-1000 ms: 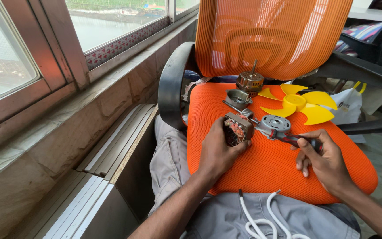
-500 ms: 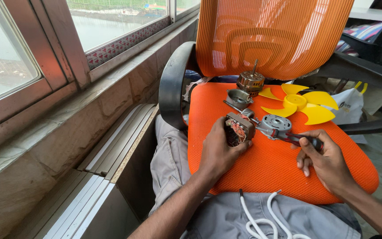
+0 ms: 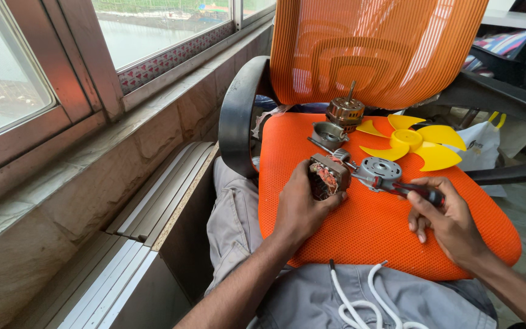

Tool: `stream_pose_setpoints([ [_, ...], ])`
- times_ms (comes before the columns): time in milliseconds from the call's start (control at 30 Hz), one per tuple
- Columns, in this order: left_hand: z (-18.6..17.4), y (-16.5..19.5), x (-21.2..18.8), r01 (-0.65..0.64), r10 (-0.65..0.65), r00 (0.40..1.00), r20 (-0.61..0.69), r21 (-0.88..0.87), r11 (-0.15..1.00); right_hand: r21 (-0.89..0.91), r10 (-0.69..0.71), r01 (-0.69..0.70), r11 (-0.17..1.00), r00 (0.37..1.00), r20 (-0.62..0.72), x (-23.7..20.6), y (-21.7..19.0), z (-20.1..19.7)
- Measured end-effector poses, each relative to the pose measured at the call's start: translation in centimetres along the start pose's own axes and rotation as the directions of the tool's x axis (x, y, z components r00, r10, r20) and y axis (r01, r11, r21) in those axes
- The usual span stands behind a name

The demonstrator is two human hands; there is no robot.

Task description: The person sits with a disassembled electric fan laid on a chair seat and works on the fan motor using a screwdriver and pliers. They hold the copper-wound motor stator, unscrew and pry components, detach wires, and fit parts of the motor housing back together by hand.

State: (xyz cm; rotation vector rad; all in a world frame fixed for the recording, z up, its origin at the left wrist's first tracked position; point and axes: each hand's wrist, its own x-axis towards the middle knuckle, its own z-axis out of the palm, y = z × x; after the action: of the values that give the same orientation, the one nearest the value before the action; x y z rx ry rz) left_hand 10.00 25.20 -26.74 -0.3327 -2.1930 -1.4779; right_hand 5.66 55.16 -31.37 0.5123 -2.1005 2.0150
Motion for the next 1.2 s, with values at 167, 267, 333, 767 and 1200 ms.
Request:
stream_pose_setpoints([
  [167, 0.0, -0.1, -0.1, 0.01, -0.01, 1.0, 0.005, 0.015, 1.0, -0.072, 0.017, -0.02, 0.997, 0.999, -0.038, -0.4, -0.5, 0.2],
  [267, 0.2, 0.0, -0.2, 0.019, -0.019, 1.0, 0.006, 0.002, 1.0, -0.107, 0.048, -0.055, 0.993, 0.997, -0.064, -0.4, -0.8, 0.5],
  [333, 0.2, 0.0, -0.2, 0.015, -0.015, 1.0, 0.004, 0.008, 1.0, -0.093, 0.039, -0.044, 0.995, 0.998, -0.056, -0.5, -0.9, 0.7],
  [767, 0.2, 0.0, -0.2, 0.009, -0.009, 1.0, 0.003, 0.029, 1.0, -0.163, 0.038, -0.049, 0.985, 0.997, -0.069, -0.7, -0.9, 1.0],
  [1200, 1.2, -0.7, -0.4, -0.014, 0.014, 1.0, -0.003, 0.052, 0.999, -0.163, 0.04, -0.042, 0.986, 0.999, -0.012, -0.9, -1.0, 0.8],
])
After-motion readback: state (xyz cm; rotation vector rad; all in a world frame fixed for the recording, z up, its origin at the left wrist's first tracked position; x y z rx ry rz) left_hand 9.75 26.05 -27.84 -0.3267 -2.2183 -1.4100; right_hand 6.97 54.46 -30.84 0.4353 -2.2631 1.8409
